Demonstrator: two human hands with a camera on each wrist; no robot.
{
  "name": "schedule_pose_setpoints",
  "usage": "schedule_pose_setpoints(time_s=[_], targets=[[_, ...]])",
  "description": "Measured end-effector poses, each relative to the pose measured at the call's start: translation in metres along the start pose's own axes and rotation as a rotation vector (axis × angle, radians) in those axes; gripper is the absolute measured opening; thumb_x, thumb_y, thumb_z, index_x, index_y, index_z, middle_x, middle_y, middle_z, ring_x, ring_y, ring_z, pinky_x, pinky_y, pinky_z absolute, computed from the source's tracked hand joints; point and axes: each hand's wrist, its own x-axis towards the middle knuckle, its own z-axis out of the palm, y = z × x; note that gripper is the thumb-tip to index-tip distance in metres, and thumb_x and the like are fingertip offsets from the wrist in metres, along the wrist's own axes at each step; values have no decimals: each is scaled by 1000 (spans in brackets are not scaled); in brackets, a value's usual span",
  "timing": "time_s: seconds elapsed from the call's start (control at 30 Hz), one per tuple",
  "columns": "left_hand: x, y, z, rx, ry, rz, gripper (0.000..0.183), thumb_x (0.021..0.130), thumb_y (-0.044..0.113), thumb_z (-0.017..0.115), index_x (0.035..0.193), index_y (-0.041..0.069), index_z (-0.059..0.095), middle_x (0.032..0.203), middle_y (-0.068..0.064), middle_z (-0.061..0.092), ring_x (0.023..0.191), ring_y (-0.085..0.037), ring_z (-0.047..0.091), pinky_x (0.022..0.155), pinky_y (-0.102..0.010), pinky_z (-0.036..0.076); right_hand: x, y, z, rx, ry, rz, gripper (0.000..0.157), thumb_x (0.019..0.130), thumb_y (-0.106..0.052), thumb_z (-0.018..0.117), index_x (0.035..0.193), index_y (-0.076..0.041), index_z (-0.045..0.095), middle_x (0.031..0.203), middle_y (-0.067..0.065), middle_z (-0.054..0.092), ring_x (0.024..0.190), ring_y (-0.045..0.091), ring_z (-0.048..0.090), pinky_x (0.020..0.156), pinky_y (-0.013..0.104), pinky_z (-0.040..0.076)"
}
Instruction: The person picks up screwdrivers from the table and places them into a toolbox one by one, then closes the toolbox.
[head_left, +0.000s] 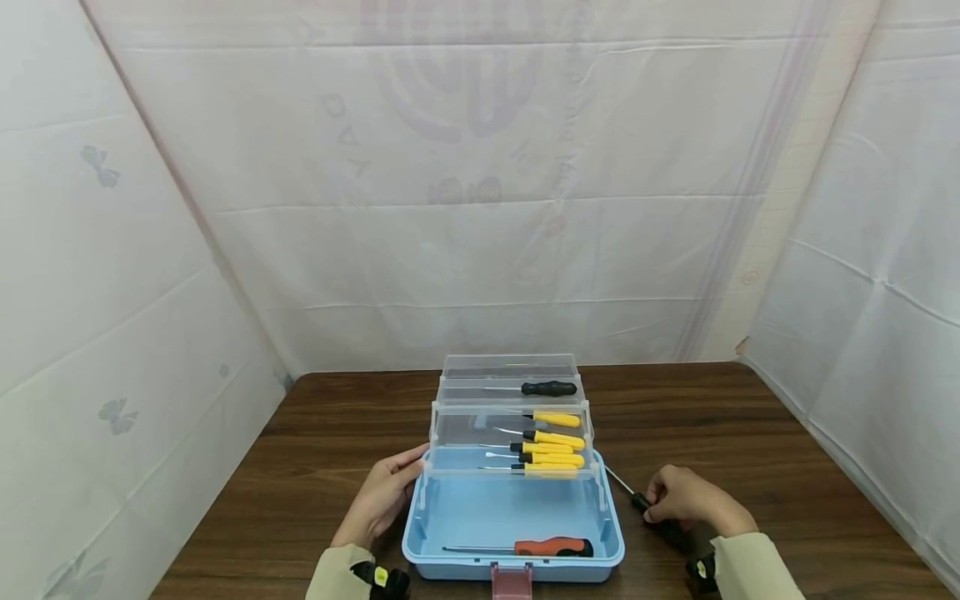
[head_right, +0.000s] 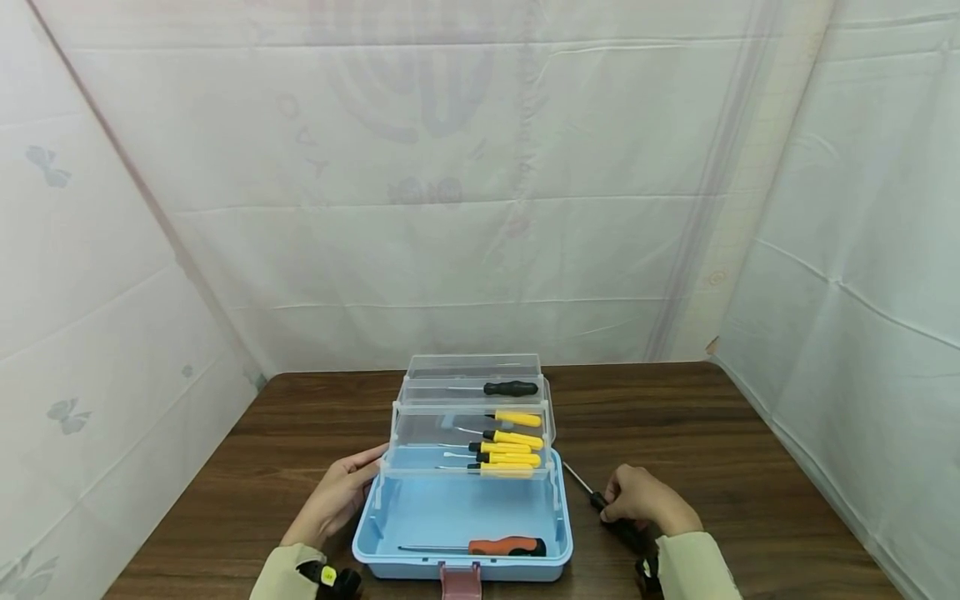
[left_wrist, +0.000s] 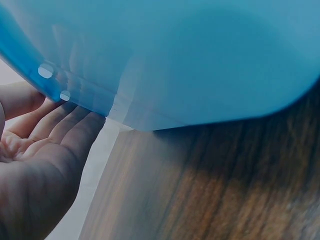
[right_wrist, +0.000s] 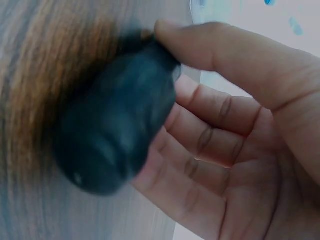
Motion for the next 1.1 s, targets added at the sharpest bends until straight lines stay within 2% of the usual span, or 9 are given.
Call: schedule_pose_setpoints(time_s=[0.23,0.47,0.63,0.87,1.1], targets=[[-1,-2,-1,-11,-17,23,41,98,12,53,136,-2,51,141,-24,48,114,-22,60,94,-38,53,2,1,-1,-23,11,-16,15,75,-2,74,76,-5,60,69,4,55,53,14,45,47,25,40],[-1,-2,0,-22,-8,23,39,98,10,51,136,-2,51,141,-24,49,114,-21,60,94,-39,53,1,4,-3,-33,24,-99,16,73,-1,75,76,-4,60,68,3,55,56,15,49,47,27,43],[-1,-3,-1,-22,-13,23,40,98,11,53,136,-2,51,141,-24,49,114,-22,60,94,-38,53,2,2,-5,-21,20,-73,16,73,-1,75,78,-4,60,69,4,56,58,16,50,50,28,43],[-1,-3,-2,-17,-28,28,43,97,14,54,137,-3,50,141,-25,49,112,-19,61,92,-35,54,0,-2,-12,-30,-1,-89,13,77,-4,74,80,-4,62,70,4,56,58,15,49,49,27,43],[-1,-1,0,-26,-2,12,40,98,11,52,136,-3,50,140,-24,50,113,-20,61,92,-38,54,-3,-7,-19,-39,18,-90,13,76,-4,74,82,-3,62,72,4,57,61,17,51,52,29,44]])
